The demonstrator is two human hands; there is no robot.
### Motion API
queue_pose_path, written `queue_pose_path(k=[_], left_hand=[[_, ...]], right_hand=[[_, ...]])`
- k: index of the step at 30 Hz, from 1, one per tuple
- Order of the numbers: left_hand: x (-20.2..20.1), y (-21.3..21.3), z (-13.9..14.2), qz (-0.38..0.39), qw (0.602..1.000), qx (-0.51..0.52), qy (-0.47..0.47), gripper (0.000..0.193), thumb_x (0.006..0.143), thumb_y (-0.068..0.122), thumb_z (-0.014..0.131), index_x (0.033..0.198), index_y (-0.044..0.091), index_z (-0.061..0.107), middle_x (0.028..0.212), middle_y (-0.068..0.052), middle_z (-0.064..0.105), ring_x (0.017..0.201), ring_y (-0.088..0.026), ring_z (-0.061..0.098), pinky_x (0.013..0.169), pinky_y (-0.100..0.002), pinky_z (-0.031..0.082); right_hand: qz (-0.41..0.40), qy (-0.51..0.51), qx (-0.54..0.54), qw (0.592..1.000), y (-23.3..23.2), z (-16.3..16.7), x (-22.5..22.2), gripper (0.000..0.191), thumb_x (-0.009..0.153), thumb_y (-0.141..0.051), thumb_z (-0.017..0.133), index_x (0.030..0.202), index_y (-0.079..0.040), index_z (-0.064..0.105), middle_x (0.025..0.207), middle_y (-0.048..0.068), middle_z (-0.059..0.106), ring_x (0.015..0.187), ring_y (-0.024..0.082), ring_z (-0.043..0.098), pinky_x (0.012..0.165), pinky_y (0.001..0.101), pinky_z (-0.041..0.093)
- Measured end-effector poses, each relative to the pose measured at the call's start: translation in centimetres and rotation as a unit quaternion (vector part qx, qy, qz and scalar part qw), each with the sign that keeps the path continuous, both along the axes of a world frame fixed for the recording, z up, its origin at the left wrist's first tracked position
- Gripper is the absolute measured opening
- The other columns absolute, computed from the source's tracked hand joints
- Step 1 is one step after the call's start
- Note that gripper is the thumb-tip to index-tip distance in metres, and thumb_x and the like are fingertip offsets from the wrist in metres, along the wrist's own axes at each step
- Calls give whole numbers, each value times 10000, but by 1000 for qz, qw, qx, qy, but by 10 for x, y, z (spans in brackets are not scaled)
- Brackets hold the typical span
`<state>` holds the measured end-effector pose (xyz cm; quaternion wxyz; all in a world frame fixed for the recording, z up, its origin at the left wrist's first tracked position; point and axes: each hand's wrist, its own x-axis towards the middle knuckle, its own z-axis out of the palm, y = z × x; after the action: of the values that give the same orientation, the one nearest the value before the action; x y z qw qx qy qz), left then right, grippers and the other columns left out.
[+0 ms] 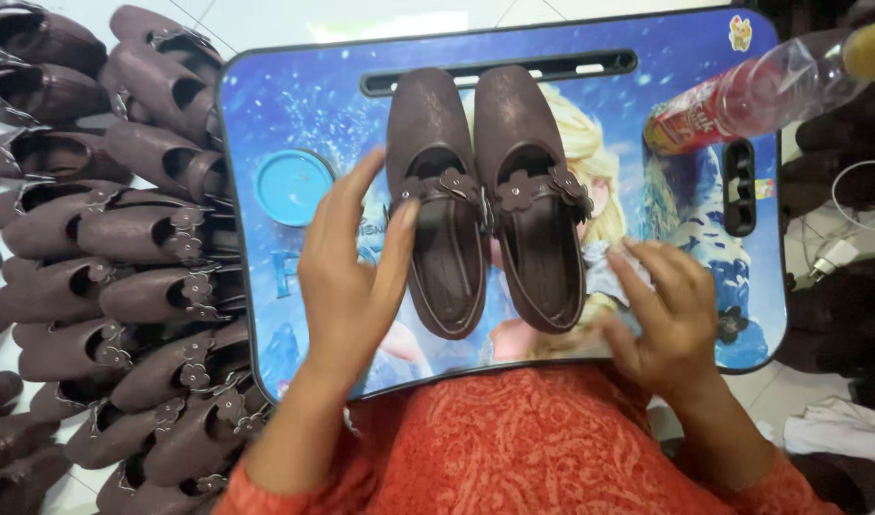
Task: The person wipes a pair of brown shoes with a white cloth, repeatedly applying liquid from a bottle to the cloth and cleaning the exterior and interior surfaces. The shoes are handled one at a time, turned over, and wiped on multiple sides before being placed back on the tray.
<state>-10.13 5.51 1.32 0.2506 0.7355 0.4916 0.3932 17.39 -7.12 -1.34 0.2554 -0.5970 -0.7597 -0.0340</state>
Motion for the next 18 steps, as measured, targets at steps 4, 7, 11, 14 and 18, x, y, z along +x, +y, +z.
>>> queue_pose_path(k=[4, 7, 11, 14, 18], left_hand=[[-4, -34, -24, 40, 995, -91, -24, 748, 936, 187, 783, 1544, 34, 376, 1508, -200, 481, 1342, -356, 541, 1029, -412, 513], [1, -48, -45, 29, 963, -243, -116, 854, 891, 106, 711, 1602, 71, 240, 1544, -192, 387, 1323, -329, 528, 983, -392, 547], [-4, -49, -57, 18, 927, -296, -231, 854, 891, 25, 598, 1625, 92, 165, 1623, -168, 324, 1368, -293, 506, 1008, -368, 547], [-5, -48, -56, 23, 939, -307, -156, 793, 905, 42, 615, 1610, 93, 256, 1555, -166, 384, 1291, -292, 566, 974, -369, 579], [0, -51, -52, 14, 946, -290, -147, 764, 905, 56, 629, 1588, 82, 289, 1580, -165, 364, 1293, -291, 564, 967, -371, 584]], right_hand=[[96, 5, -18, 995, 15, 2, -27, 540, 821, -270, 756, 1282, -15, 638, 1209, 155, 660, 1029, 308, 632, 1022, 494, 461], [165, 21, -65, 984, 20, 0, -40, 502, 869, -205, 784, 1316, -23, 647, 1226, 122, 676, 931, 234, 673, 1003, 479, 474], [137, 38, -35, 989, 22, 1, -43, 489, 811, -143, 773, 1284, -74, 669, 1240, 131, 683, 810, 254, 621, 921, 438, 484], [149, 48, -42, 987, 25, -1, -46, 510, 800, -161, 772, 1294, -93, 665, 1221, 146, 677, 803, 251, 611, 905, 448, 482], [188, 70, -77, 977, 31, -5, -61, 563, 822, -143, 746, 1372, -129, 628, 1239, 189, 648, 956, 330, 614, 957, 450, 488]])
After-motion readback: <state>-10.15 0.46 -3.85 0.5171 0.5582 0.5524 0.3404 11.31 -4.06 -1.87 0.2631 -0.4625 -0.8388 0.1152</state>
